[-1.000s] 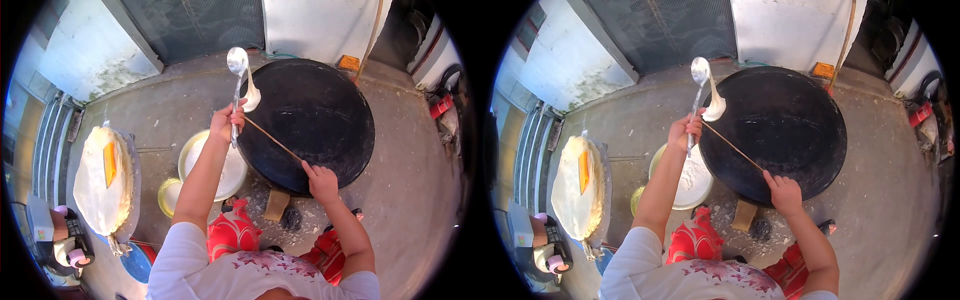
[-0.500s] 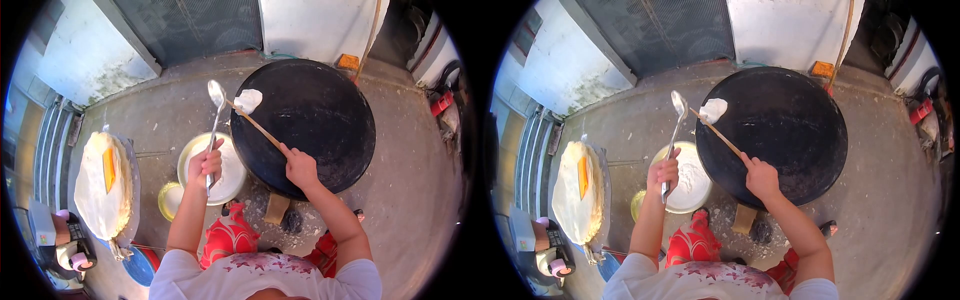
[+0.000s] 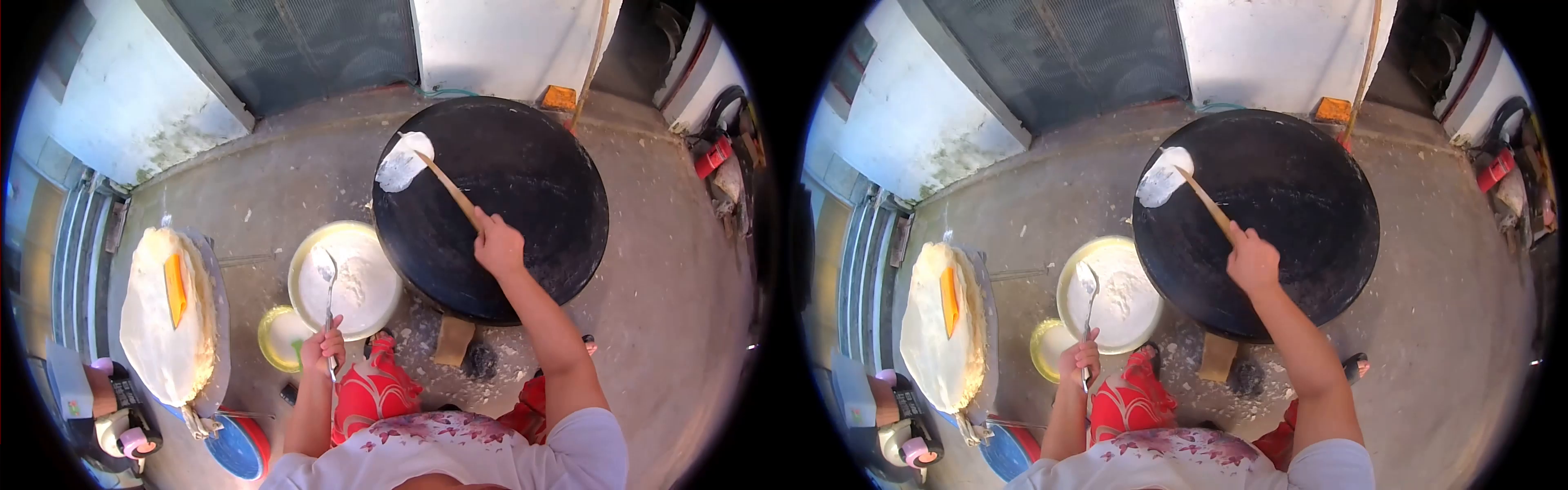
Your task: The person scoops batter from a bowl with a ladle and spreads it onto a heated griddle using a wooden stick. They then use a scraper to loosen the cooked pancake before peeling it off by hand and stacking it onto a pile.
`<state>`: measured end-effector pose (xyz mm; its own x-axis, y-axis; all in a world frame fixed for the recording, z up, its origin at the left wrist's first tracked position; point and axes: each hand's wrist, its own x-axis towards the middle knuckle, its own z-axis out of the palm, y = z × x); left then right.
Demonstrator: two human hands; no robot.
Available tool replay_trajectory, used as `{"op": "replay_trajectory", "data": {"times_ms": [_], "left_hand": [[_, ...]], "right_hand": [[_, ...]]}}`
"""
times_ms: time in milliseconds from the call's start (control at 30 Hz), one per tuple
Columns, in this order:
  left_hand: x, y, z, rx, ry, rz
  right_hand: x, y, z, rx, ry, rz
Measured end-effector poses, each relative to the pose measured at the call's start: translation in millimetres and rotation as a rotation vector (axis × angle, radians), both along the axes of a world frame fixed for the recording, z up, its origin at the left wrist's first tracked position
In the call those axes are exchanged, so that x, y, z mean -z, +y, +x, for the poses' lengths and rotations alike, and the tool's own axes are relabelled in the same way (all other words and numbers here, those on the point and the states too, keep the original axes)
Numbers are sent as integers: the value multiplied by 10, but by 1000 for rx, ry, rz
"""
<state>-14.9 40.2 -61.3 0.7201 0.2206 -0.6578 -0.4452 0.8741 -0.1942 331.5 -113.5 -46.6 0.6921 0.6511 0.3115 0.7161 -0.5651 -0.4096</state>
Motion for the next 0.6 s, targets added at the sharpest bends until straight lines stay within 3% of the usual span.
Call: {"op": "replay_trajectory", "data": {"times_ms": [33,67,167,233,300,367,400,433,500,600], "left_hand": [[45,-13,-43,-12,15,3],[94,-29,-75,-27,28,3],[216,-69,-124,-42,28,-5],[262,-102,-121,-39,23,-8],[255,-91,-113,-37,-15,-69],[288,-76,-131,-32,-15,-55],[310,-72,-122,-34,-15,-47],[322,-58,-94,-30,-22,-47],[330,-70,-112,-36,-41,-52],[308,-62,-114,-37,-17,-85]], "right_hand": [[72,12,-82,1,122,205],[123,-5,-175,-49,140,241],[-22,-51,-193,-100,-78,-133],[56,13,159,54,-160,-258],[126,52,181,103,-127,-207],[321,102,30,9,52,251],[-63,60,-188,-34,181,73],[-131,36,-232,-71,145,-36],[-47,38,75,70,-60,-203],[5,57,314,182,59,-84]]}}
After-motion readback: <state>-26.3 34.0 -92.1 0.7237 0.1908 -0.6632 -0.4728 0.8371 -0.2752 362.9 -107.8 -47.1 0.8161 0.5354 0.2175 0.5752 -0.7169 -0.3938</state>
